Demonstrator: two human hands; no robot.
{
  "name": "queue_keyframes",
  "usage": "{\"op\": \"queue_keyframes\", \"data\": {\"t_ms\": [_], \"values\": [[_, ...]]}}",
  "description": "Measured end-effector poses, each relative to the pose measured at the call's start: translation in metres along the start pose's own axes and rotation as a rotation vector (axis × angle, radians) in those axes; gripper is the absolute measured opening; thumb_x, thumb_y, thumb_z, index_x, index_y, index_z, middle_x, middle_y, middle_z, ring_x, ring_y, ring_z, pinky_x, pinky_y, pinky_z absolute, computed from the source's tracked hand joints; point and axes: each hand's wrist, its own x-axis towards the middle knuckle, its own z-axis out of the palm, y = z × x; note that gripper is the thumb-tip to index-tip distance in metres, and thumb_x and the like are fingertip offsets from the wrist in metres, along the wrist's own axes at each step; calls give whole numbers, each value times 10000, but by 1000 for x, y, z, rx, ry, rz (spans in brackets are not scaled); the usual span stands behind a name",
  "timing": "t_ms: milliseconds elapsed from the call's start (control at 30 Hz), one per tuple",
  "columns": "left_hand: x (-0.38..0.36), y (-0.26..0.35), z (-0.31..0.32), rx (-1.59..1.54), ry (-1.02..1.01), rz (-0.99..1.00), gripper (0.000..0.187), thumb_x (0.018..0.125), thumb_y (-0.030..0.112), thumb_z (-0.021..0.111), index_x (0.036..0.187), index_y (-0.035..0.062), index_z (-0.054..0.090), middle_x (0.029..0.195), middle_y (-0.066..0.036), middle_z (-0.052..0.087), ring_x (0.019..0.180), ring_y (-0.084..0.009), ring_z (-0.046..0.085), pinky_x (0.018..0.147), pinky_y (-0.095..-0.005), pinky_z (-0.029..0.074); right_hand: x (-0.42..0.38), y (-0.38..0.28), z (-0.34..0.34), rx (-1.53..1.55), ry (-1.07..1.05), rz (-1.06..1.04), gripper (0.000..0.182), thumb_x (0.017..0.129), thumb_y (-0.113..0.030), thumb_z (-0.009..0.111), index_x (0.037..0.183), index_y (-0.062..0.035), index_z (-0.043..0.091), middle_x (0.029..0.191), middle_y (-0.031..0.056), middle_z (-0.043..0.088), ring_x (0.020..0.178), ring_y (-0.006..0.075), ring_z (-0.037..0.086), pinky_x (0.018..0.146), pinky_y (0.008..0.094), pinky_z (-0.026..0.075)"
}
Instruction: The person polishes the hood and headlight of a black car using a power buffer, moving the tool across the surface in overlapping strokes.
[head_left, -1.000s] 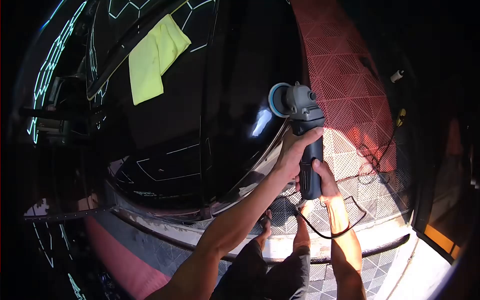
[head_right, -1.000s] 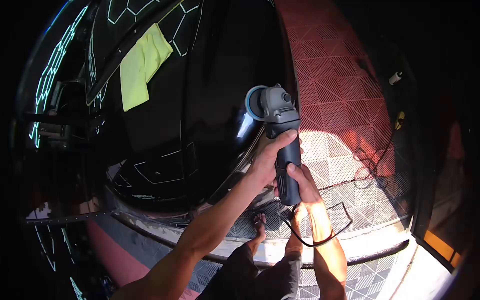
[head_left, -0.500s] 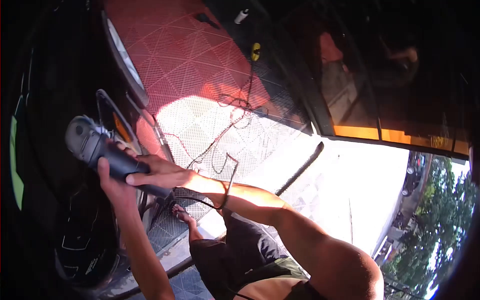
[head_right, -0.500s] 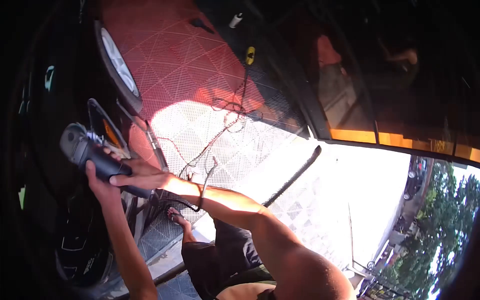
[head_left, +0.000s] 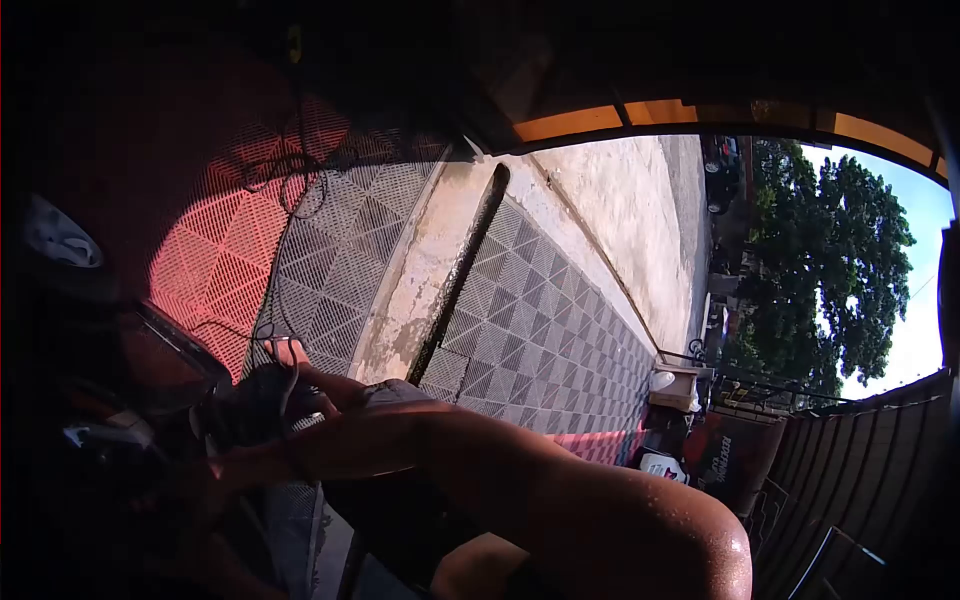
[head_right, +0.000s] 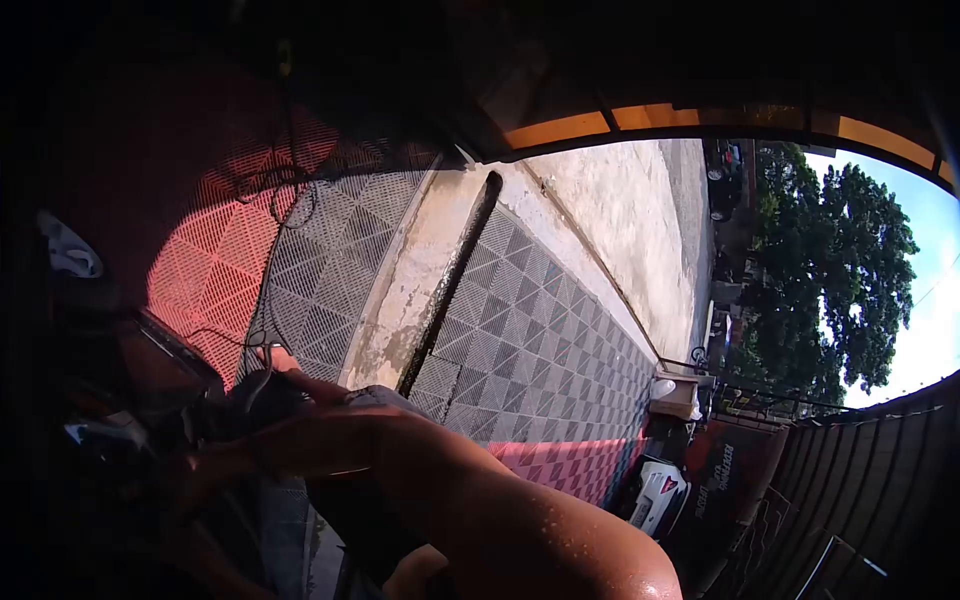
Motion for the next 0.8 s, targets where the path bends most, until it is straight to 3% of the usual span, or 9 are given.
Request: {"op": "queue_keyframes", "data": {"t_ms": [100,133,167,233,300,367,433,600,800], "values": [[34,16,-39,39,-281,-76,612,952,437,451,1371,-4,386,1312,-143,484,1205,-271,486,1007,-399,408,52,-16,1,-44,17,85,818,788,-457,708,1358,48,411,1237,250,552,1178,290,529,976,344,422],[37,5,25,-80,-324,-145,600,919,453,515,1330,26,426,1267,-132,491,1200,-251,474,956,-392,436,56,-22,4,-26,14,151,820,795,-451,705,1369,50,401,1258,252,542,1196,290,519,987,341,415],[26,3,33,-116,-32,-213,572,893,447,557,1281,38,460,1146,-126,537,1092,-247,538,900,-393,460,62,-28,13,20,-23,201,823,801,-445,702,1379,52,390,1279,254,532,1214,290,508,998,337,407],[20,-4,62,49,123,-95,548,820,307,674,1234,-4,497,1093,-135,593,961,-258,621,850,-382,519,57,-10,15,182,-44,271,758,832,-421,672,1318,102,417,1109,230,620,1028,274,618,894,334,478],[7,-23,47,-69,74,-9,492,746,204,713,1147,-26,543,1036,-133,625,922,-253,639,828,-370,535,47,-2,17,268,-112,197,643,800,-330,697,1229,96,477,1079,194,598,1052,266,581,898,358,467],[-22,-28,42,14,99,-3,604,732,335,756,1189,38,495,1065,-128,575,988,-271,607,853,-403,527,33,5,26,-6,-109,265,661,779,-323,715,1249,73,472,1070,175,599,1036,278,582,900,363,458],[-54,-36,30,-129,102,-13,641,717,301,758,1228,60,455,1090,-125,553,1027,-260,587,872,-409,533,32,6,30,-256,-380,188,636,791,-318,705,1259,45,472,1083,159,597,1029,277,580,913,362,443],[-60,-30,27,-173,116,109,737,698,288,774,1303,59,421,1137,-151,566,1034,-264,603,894,-384,522,30,1,45,-171,-342,170,589,817,-345,684,1219,43,499,1007,156,623,961,256,593,880,361,451],[13,18,50,-109,51,171,513,770,312,737,1130,7,537,980,-126,622,893,-216,633,778,-333,541,82,-62,42,-8,-175,352,621,840,-497,627,1070,70,520,764,128,621,626,198,645,542,296,542]]}}
